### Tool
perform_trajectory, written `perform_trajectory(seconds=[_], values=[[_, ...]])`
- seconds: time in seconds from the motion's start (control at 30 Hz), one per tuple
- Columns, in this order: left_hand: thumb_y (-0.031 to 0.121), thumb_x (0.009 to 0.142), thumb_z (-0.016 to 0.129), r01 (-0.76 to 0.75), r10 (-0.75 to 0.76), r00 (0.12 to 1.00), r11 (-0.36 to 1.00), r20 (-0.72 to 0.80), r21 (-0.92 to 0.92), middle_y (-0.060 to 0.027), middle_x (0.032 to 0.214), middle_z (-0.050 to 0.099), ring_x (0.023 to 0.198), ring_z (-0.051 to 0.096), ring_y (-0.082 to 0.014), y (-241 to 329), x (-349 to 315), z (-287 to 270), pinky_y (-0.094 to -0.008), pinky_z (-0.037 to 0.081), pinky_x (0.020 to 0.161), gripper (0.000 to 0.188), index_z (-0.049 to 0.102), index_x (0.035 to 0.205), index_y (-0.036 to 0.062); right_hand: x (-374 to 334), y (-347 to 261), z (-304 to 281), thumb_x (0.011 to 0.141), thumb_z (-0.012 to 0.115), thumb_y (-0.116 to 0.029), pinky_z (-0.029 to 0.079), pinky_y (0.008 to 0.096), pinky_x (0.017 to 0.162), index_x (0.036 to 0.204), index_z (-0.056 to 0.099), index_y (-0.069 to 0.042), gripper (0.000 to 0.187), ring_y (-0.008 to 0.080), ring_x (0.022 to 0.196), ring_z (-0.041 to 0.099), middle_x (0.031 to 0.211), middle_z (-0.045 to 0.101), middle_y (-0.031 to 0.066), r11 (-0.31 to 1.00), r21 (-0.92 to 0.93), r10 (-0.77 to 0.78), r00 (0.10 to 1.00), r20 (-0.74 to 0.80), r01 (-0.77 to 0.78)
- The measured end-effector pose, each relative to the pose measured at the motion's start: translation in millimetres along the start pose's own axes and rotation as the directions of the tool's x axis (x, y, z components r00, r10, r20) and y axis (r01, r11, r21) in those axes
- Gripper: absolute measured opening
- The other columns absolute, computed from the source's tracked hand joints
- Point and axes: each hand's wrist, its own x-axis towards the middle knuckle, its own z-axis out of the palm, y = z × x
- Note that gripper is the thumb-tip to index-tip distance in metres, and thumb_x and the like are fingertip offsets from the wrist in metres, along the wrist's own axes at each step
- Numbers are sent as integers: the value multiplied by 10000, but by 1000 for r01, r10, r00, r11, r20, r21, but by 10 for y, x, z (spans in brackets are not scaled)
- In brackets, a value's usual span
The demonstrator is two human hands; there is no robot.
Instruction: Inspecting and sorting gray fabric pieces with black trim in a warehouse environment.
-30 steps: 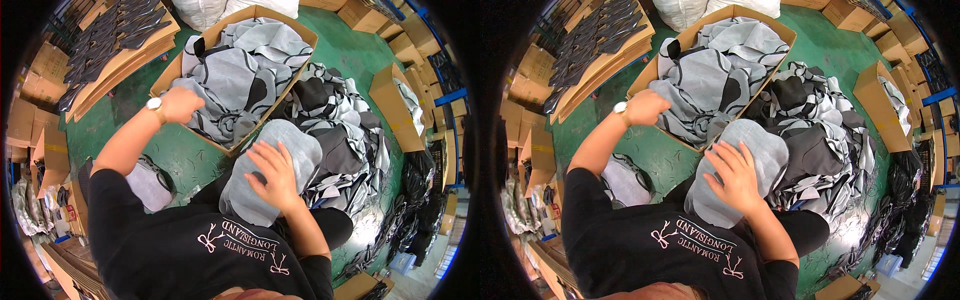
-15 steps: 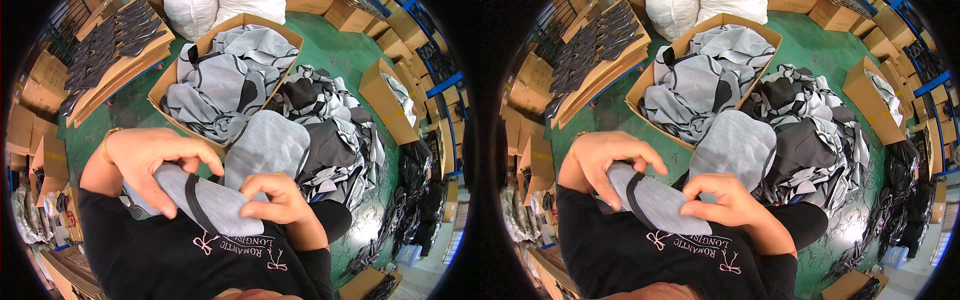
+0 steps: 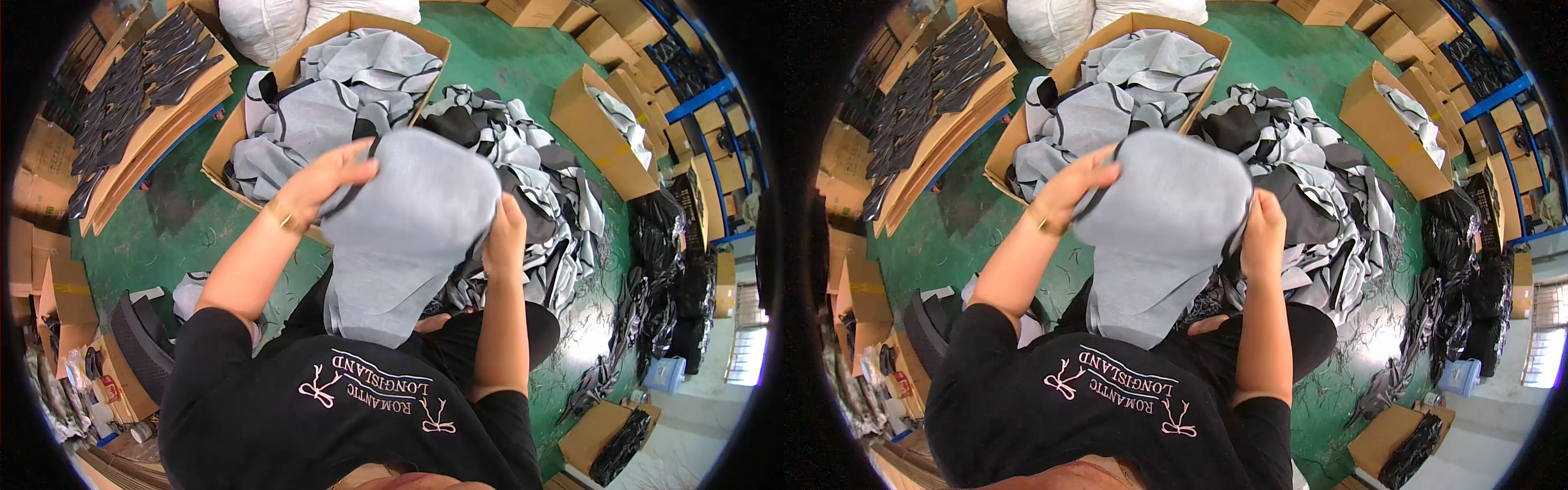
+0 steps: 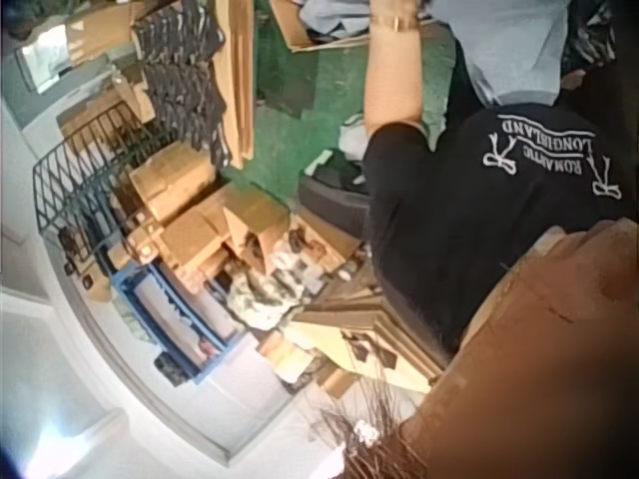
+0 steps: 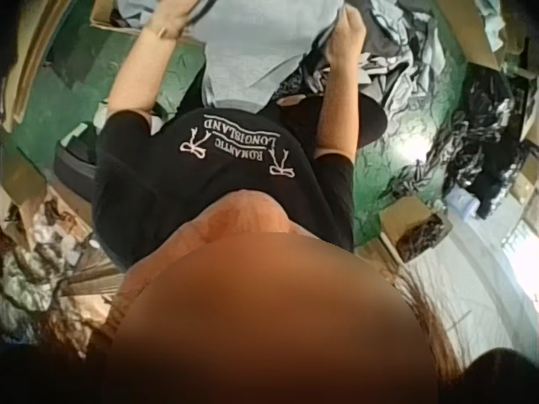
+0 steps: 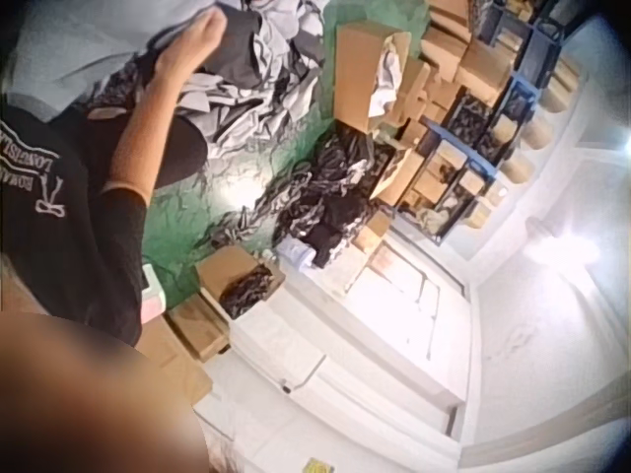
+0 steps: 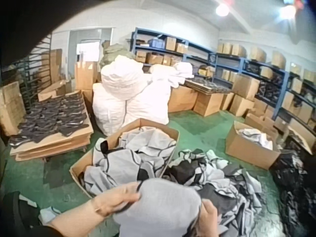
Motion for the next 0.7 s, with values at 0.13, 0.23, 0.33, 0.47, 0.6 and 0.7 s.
perform_trajectory(seconds=[0.13, 0.23, 0.33, 0.47, 0.6, 0.7], values=[[382, 874, 631, 51, 22, 962, 965, -272, 259, -67, 1092, 605, 997, 563, -138, -273, 708, -183, -298, 426, 906, 539, 503, 1244, 11, 631, 437, -122, 943, 482, -143, 457, 267, 713, 1086, 591, 33, 251, 123, 802, 560, 923, 638, 70, 975, -201, 79, 995, -61, -90], [388, 921, 556, 69, 125, 921, 880, -369, 469, -76, 1051, 625, 990, 558, -140, -614, 812, -393, -290, 417, 899, 474, 543, 1191, -1, 610, 647, -69, 924, 472, -114, 468, 283, 756, 1088, 575, 41, 248, 160, 848, 586, 969, 642, 103, 948, -299, 107, 994, -23, -109], [411, 966, 452, -11, 275, 905, 777, -324, 629, -99, 1024, 644, 976, 564, -162, -915, 575, -639, -289, 417, 886, 484, 581, 1114, -31, 261, 653, 0, 930, 446, -98, 465, 299, 773, 1091, 561, 22, 232, 186, 846, 589, 962, 633, 131, 919, -395, 40, 998, 38, -22], [413, 978, 420, -3, 218, 935, 794, -279, 608, -131, 1031, 644, 967, 577, -192, -933, 191, -324, -304, 424, 868, 492, 579, 1098, -37, -321, 890, -186, 946, 393, -85, 446, 351, 846, 1138, 510, -19, 234, 303, 963, 595, 1007, 611, 204, 881, -456, -103, 992, 71, 124], [417, 989, 379, -5, 321, 901, 682, -293, 732, -184, 909, 615, 872, 580, -290, -961, 119, -294, -342, 438, 783, 519, 578, 961, -61, -243, 501, -234, 906, 487, -47, 456, 344, 828, 1146, 540, -38, 246, 323, 914, 585, 1029, 576, 194, 604, -751, -304, 948, 92, 267], [406, 996, 353, -32, 380, 890, 603, -252, 797, -204, 822, 555, 783, 533, -361, -1009, 150, -302, -385, 420, 710, 527, 554, 860, -62, -220, 15, 3, 803, 622, -68, 391, 436, 955, 1186, 555, -68, 389, 322, 1121, 501, 1184, 533, 143, 437, -745, -542, 809, 230, 504]])
